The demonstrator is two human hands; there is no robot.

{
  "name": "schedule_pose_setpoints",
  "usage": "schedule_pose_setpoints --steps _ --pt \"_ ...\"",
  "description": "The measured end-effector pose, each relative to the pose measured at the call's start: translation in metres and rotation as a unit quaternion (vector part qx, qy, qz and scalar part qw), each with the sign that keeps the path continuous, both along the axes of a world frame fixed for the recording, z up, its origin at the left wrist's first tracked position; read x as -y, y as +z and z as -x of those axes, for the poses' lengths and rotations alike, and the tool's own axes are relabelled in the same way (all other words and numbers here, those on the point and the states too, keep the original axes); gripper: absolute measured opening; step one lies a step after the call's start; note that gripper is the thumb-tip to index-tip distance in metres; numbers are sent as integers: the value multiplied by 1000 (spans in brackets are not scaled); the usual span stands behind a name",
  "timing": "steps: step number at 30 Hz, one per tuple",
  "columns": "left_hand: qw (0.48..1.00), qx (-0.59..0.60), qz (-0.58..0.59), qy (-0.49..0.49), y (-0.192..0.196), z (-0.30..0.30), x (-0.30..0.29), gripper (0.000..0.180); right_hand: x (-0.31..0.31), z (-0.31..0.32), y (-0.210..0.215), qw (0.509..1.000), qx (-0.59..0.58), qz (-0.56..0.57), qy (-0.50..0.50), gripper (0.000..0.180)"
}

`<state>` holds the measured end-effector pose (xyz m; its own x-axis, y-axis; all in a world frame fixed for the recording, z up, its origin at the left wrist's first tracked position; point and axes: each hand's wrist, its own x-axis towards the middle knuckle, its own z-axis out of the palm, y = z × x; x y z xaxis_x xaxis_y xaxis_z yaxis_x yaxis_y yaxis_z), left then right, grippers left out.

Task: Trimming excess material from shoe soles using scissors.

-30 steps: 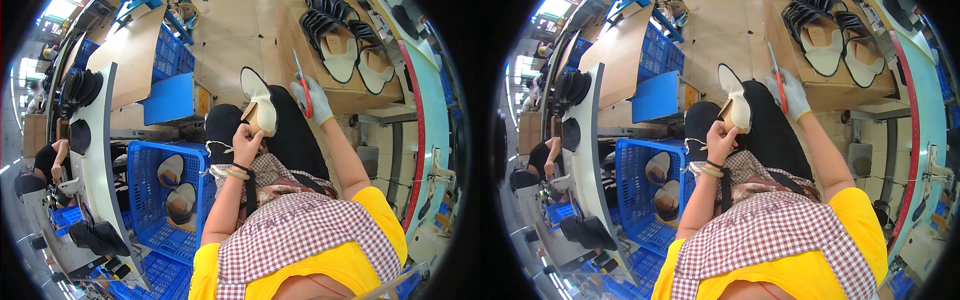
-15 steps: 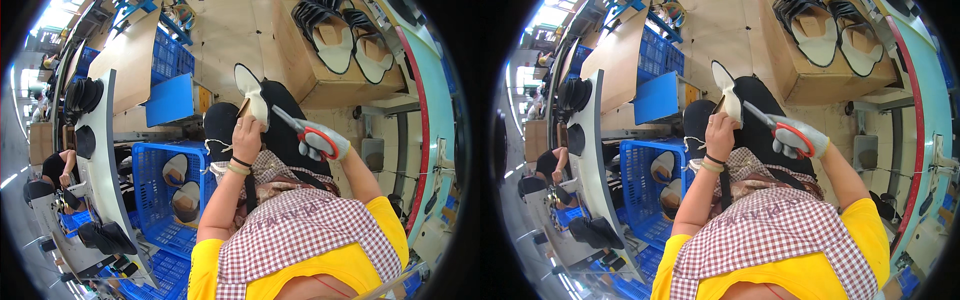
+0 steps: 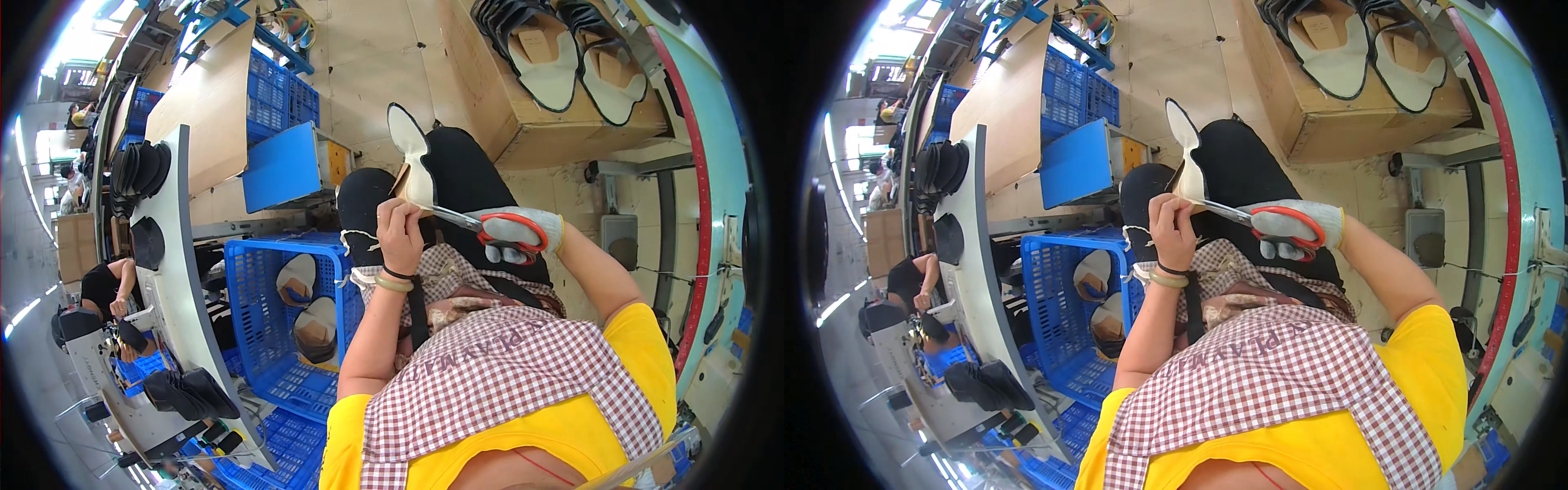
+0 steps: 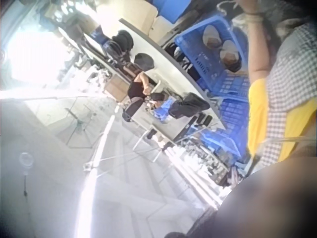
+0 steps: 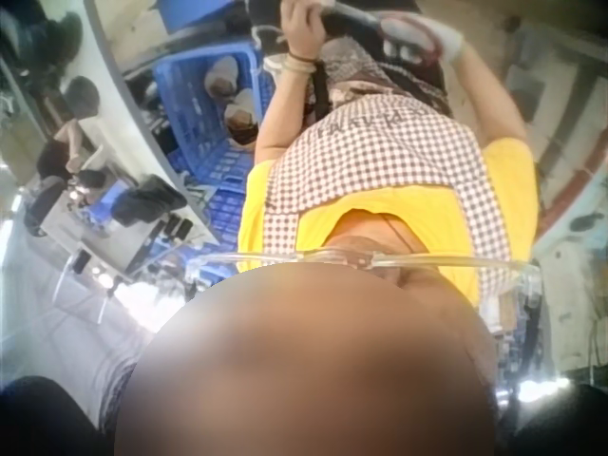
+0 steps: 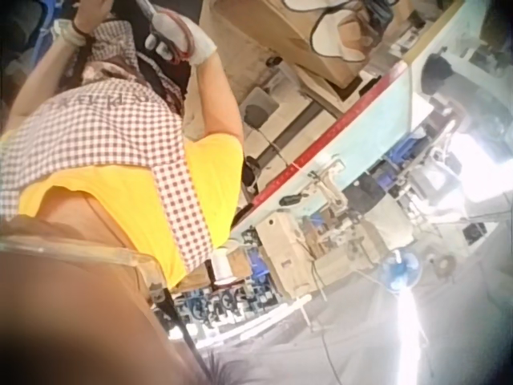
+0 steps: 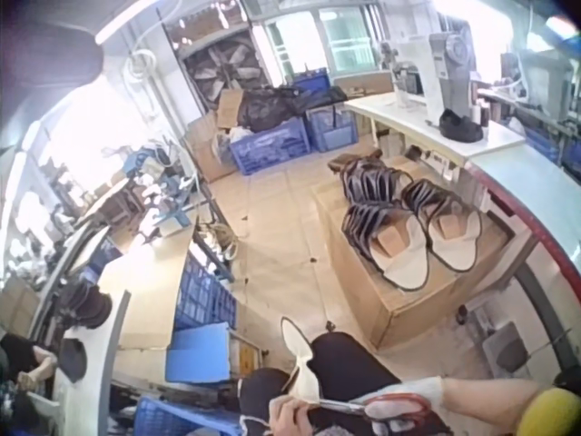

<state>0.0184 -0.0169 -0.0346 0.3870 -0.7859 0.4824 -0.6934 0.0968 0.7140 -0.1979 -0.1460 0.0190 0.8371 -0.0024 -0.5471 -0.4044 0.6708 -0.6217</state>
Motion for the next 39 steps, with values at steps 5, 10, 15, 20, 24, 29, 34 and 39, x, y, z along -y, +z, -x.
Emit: schedule_pose_setpoints --steps 5,10,15,20,24,29,34,39 --pt "1000 3 3 12 2 1 1 8 6 -5 -14 1000 -2 -5 6 35" --pt "1000 -7 -4 19 1 3 1 6 9 -4 -18 999 10 -40 -10 42" --pt "999 -12 -5 29 1 4 1 6 -4 -15 -8 997 3 -72 -35 47" --pt "999 -32 -6 39 3 8 4 5 -32 -20 -1 989 4 -103 -107 55" --pt "999 -19 -7 45 1 11 5 3 -56 -26 -8 976 12 -119 -180 56" --pt "964 -222 -43 140 0 18 0 8 -69 -31 -10 959 45 -152 -233 54" --pt "805 -583 -110 -3 3 13 -1 12 -73 -27 -10 957 15 -146 -250 51" --pt "776 -619 -114 -31 -2 30 -2 10 -83 -24 -6 942 -38 -165 -289 46"
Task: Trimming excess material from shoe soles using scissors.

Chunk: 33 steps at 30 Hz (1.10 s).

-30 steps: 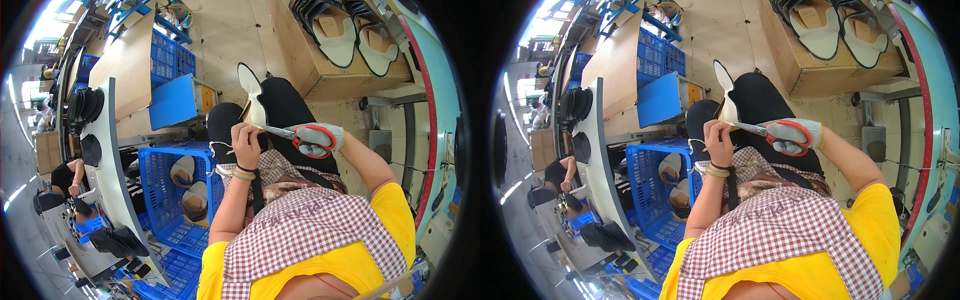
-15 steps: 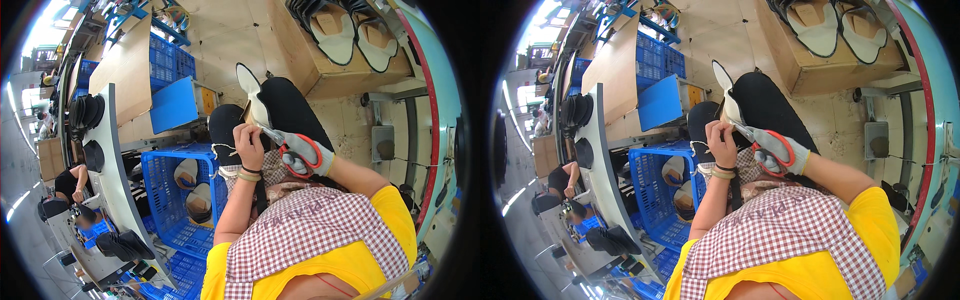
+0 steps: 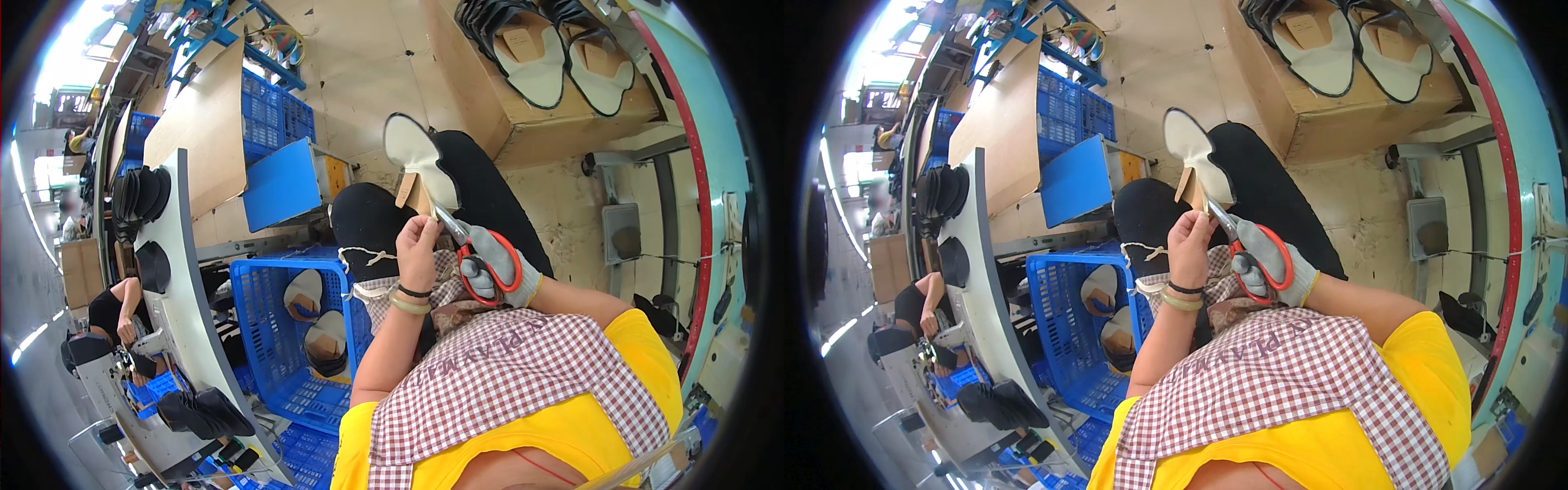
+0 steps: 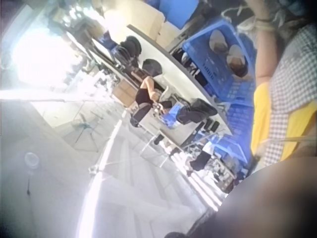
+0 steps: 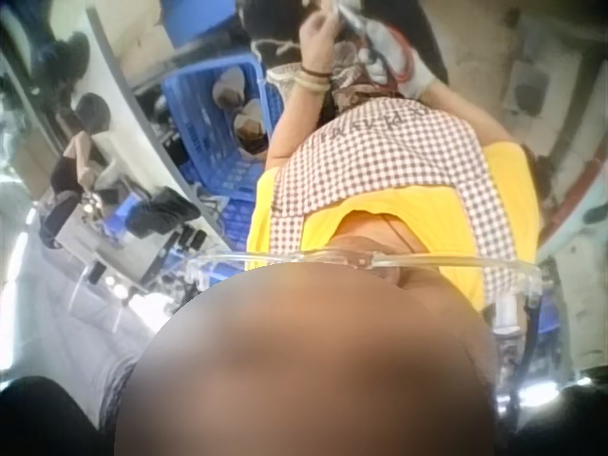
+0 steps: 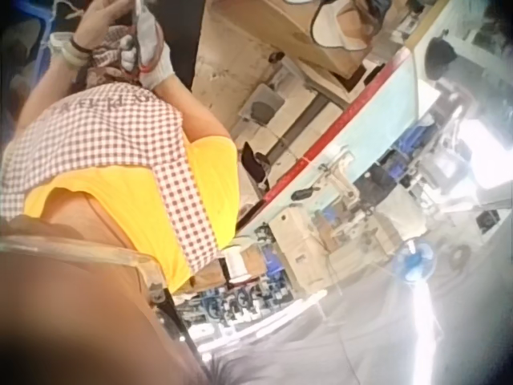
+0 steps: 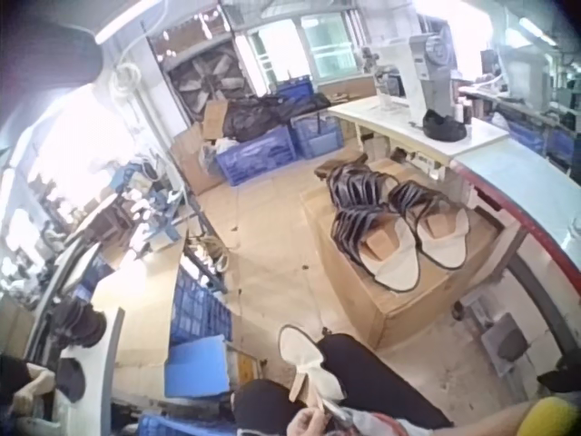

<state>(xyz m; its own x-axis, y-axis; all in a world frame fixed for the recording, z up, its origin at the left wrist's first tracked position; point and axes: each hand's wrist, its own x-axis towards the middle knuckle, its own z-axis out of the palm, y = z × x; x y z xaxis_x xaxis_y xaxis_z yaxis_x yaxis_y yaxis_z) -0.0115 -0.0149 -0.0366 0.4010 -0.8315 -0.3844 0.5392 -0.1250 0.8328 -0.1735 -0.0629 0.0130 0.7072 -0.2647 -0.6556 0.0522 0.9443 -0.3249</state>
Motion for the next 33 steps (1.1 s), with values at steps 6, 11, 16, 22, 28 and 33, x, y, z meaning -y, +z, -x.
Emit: schedule_pose_setpoints --steps 6,11,16,22,28,33 --pt "999 -31 30 -15 -10 13 -7 7 -7 1 -4 999 7 44 -8 44" --pt "998 -36 18 -52 -11 16 -11 7 -8 -2 1 998 -27 47 -31 48" --pt "996 -63 47 -50 -10 15 -11 5 -11 -11 1 996 -31 59 -68 46" --pt "995 -16 34 -89 -13 10 -20 4 -4 -17 -3 994 -35 76 -76 47" --pt "975 139 67 -162 -9 2 -30 2 6 -9 -4 993 -84 69 -54 40" --pt "974 109 19 -200 -11 3 -57 7 4 15 -8 995 -77 62 -9 44"
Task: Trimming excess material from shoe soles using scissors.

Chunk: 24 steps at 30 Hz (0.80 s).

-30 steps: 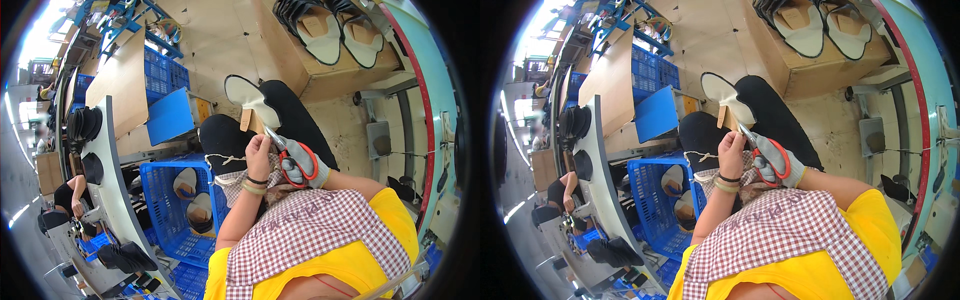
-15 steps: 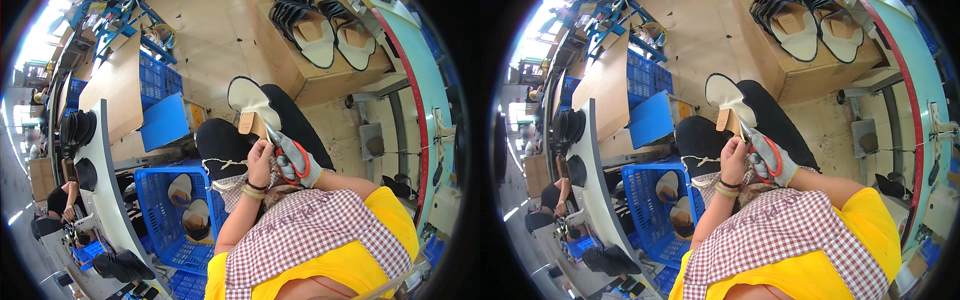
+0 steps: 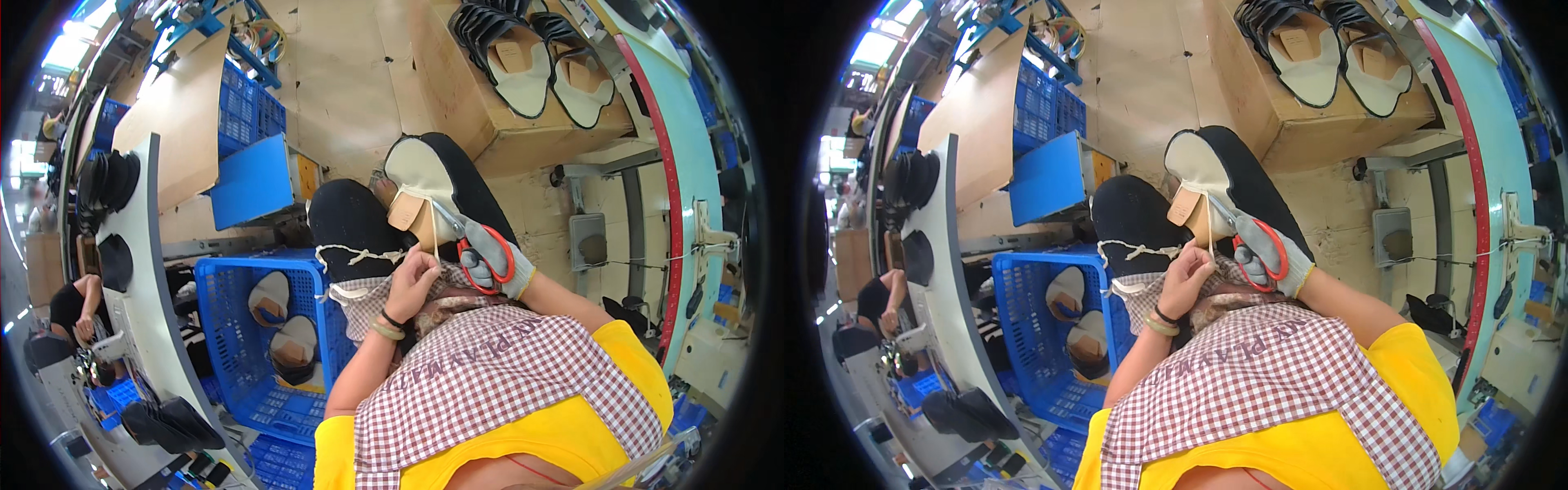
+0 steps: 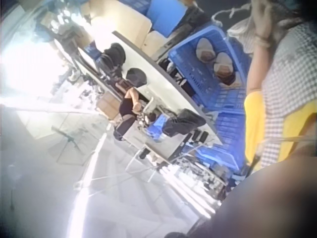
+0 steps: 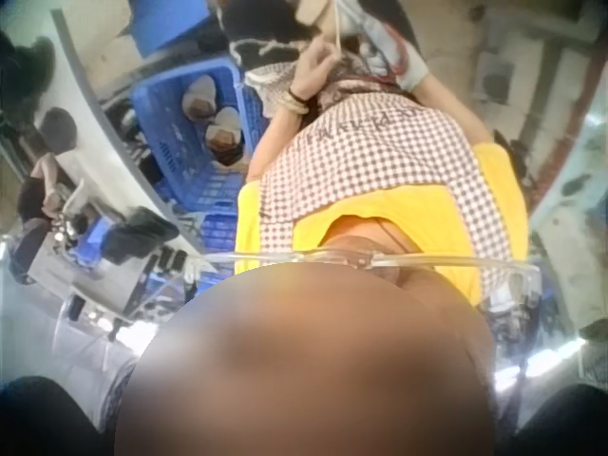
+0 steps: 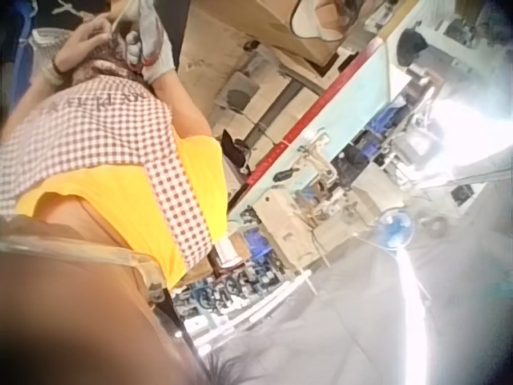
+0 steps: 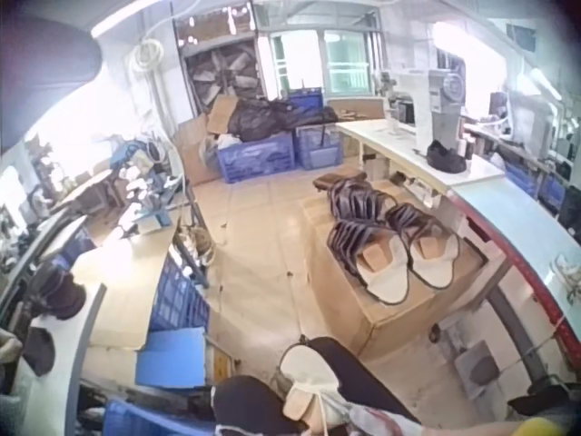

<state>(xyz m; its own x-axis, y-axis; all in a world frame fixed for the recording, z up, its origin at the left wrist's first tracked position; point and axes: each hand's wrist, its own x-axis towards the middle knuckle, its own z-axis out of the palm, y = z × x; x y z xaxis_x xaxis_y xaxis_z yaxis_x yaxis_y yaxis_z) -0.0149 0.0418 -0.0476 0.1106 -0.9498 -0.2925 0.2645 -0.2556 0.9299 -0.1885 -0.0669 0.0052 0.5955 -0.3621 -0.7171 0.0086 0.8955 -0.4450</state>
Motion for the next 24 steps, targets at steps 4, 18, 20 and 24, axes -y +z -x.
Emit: schedule_pose_setpoints --steps 4,18,20,24 --pt "991 117 11 -60 4 -12 -23 7 0 12 6 997 16 16 77 56" --pt "911 385 21 148 19 -7 56 12 24 5 30 978 -57 88 179 56" --pt "903 407 37 130 8 -11 63 14 29 5 33 980 -54 73 179 56" --pt "931 345 23 114 2 -9 67 11 37 3 40 977 -63 69 192 56"
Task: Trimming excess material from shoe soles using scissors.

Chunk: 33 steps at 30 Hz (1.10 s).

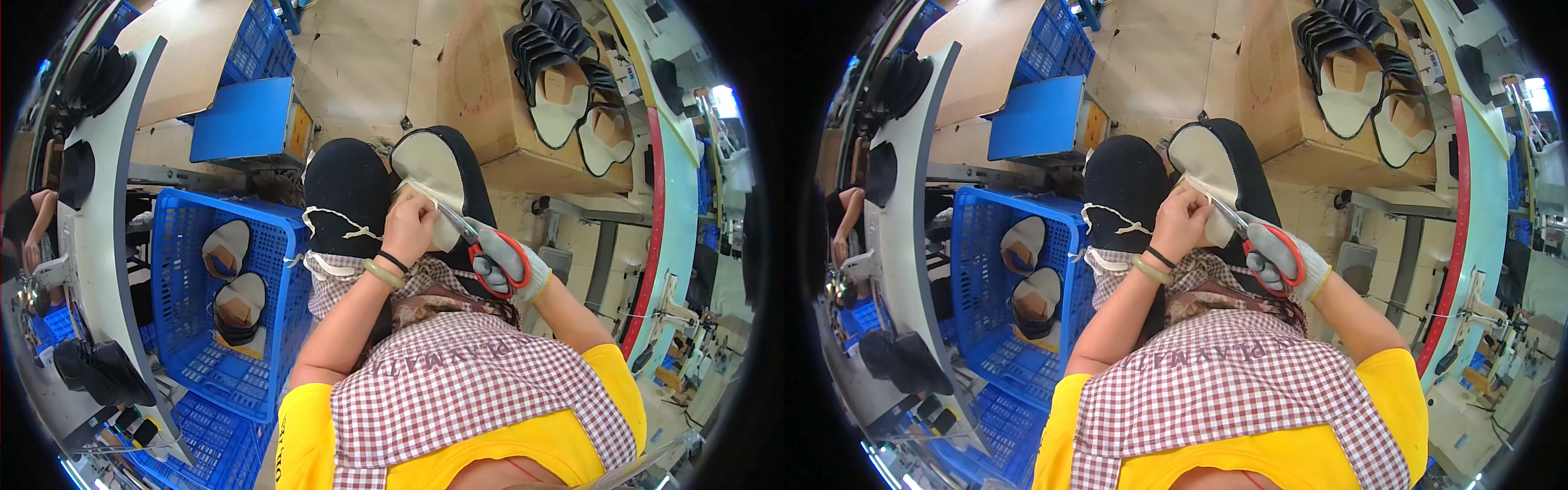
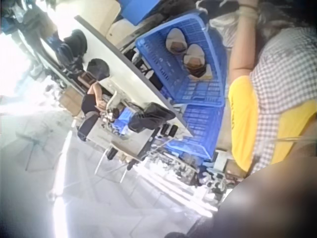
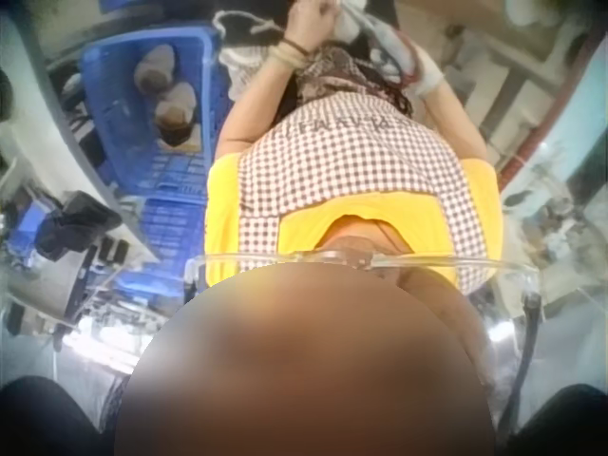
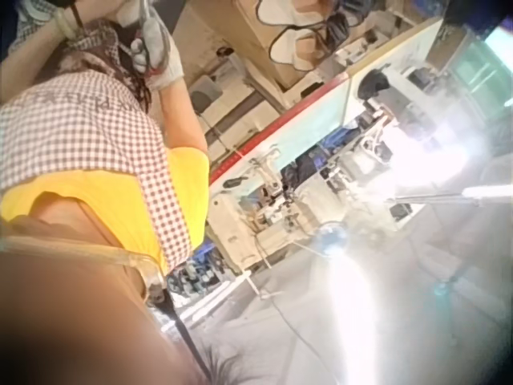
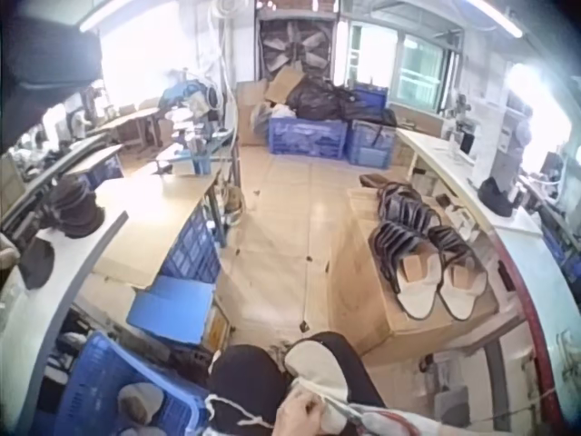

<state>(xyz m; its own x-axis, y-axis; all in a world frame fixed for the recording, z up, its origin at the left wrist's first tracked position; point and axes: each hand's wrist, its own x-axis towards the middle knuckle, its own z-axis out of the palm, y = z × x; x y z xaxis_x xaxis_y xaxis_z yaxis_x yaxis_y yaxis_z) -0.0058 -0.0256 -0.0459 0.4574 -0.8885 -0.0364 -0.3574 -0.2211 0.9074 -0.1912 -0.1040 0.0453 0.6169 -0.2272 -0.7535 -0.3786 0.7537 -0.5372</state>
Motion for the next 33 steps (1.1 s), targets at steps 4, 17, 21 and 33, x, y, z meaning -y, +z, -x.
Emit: schedule_pose_setpoints --steps 4,17,21,33 --pt "968 -246 -51 12 -19 0 0 11 7 -11 8 999 -36 11 28 58" --pt "957 -286 -9 54 -24 16 -3 13 33 -21 11 989 -103 15 102 58" --pt "952 -300 -19 49 -19 18 -3 9 32 -34 21 983 -142 30 114 55" --pt "948 -315 19 -28 -27 19 -7 7 46 -50 -2 982 -178 -5 62 34"
